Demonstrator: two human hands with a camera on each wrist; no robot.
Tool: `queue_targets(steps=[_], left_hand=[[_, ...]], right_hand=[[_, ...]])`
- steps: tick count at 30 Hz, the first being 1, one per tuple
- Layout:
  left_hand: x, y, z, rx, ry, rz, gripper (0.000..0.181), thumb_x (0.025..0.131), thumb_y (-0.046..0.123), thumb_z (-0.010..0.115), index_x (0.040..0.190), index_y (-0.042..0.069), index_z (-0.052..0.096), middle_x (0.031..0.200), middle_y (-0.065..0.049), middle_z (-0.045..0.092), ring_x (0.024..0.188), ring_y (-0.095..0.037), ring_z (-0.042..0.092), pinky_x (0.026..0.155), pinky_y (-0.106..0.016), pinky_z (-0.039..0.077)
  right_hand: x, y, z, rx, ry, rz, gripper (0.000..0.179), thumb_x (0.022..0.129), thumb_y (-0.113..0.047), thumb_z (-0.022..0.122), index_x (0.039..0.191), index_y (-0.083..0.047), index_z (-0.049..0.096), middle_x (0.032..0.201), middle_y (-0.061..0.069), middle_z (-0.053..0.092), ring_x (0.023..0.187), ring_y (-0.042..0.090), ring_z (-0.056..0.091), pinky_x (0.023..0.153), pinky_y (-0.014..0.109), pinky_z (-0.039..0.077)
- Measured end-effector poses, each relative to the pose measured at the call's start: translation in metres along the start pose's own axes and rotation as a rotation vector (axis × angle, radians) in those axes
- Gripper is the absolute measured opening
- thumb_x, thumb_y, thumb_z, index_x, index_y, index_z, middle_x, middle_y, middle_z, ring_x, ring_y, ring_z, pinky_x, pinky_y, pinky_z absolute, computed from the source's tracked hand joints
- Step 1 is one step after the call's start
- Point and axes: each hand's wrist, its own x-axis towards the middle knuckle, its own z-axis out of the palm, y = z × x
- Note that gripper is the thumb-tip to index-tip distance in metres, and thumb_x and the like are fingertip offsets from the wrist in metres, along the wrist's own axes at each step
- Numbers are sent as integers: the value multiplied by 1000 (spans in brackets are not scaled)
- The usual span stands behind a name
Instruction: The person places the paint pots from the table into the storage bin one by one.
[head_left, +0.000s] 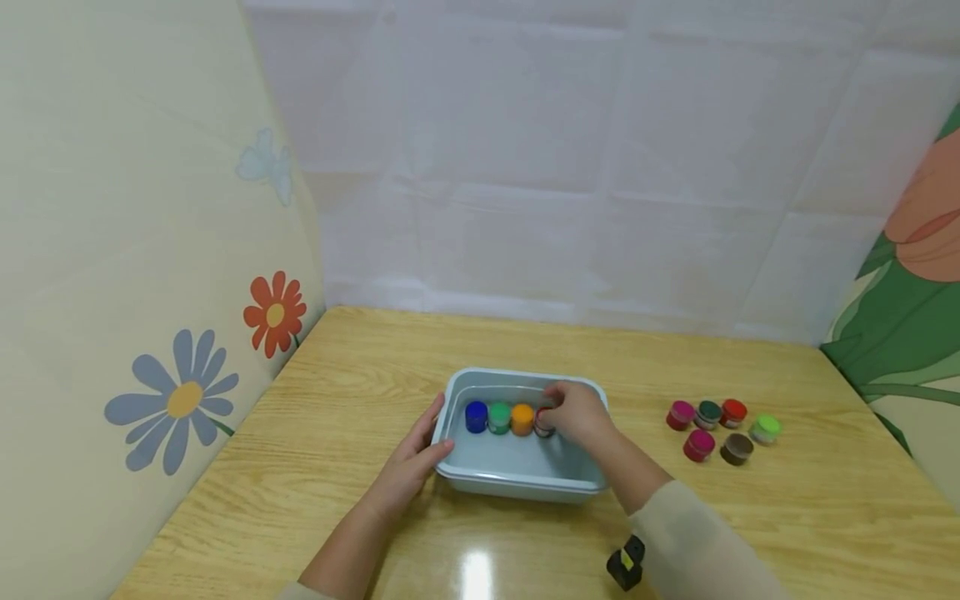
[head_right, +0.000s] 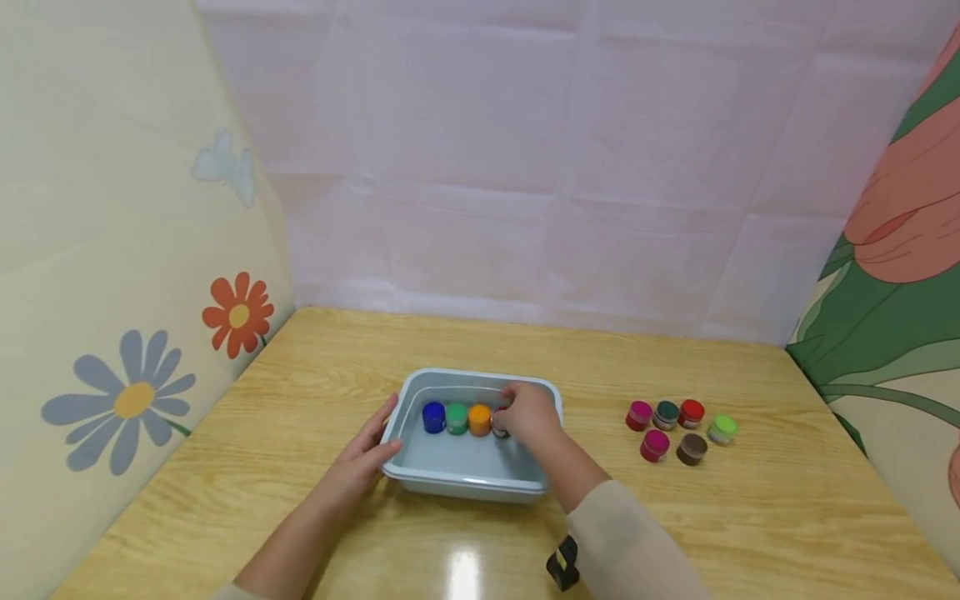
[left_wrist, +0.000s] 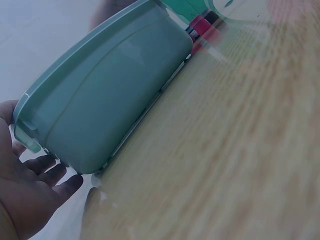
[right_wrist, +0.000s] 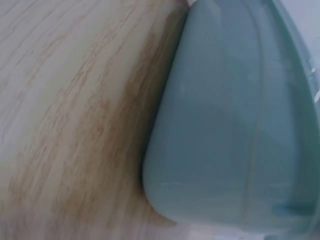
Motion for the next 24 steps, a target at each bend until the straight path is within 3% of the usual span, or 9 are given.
queue_targets(steps=[9,24], left_hand=[[0,0,0,4,5,-9,67,98,12,51,157,19,21,160,-21,24,148,-39,23,119,-54,22],[0,0,0,7,6,8,68,97,13,53,157,17,21,160,-23,25,148,-39,23,119,-53,22]], right_hand=[[-12,2,-24,75,65,-25,38,87,-13,71,123,-5,64,124,15,65,115,29,60,101,45,50],[-34,39,-69,176,149,-77,46,94,-21,64,135,-2,55,133,21,58,125,35,53,100,47,51]])
